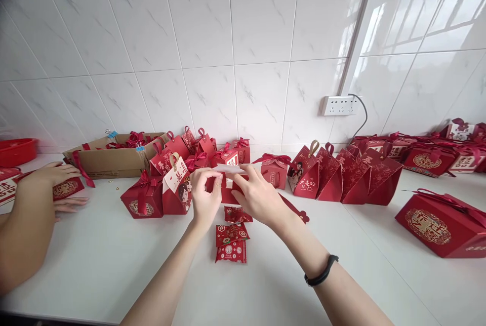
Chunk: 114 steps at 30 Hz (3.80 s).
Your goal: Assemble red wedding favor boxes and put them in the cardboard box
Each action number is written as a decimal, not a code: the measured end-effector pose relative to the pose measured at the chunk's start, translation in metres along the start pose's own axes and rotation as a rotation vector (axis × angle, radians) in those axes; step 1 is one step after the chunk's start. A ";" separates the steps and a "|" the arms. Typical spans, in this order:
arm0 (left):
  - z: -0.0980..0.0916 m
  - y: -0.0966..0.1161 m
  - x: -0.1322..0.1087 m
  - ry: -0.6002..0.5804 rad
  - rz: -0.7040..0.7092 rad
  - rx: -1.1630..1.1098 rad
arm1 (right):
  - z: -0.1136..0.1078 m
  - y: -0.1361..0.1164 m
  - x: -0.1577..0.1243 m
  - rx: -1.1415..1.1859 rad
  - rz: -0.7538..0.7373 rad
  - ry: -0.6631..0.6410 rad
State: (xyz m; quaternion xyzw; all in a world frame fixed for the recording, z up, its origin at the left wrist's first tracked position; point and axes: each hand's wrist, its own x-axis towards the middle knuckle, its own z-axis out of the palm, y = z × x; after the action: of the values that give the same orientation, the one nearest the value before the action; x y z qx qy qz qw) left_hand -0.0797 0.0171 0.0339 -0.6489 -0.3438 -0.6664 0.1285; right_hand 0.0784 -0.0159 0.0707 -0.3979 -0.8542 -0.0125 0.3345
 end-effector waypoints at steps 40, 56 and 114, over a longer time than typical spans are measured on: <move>-0.005 -0.007 0.000 -0.517 0.255 0.071 | -0.019 0.026 -0.006 0.158 0.154 0.039; -0.001 0.007 -0.011 -0.425 0.049 -0.117 | -0.005 -0.003 -0.019 0.379 0.296 0.497; 0.004 0.022 -0.013 -0.122 0.289 -0.184 | -0.026 -0.013 -0.036 0.772 0.430 0.057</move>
State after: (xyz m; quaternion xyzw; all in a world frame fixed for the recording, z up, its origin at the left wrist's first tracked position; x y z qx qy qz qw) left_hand -0.0611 0.0003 0.0279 -0.7399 -0.1914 -0.6291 0.1419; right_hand 0.1010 -0.0565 0.0731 -0.4119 -0.6845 0.3663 0.4770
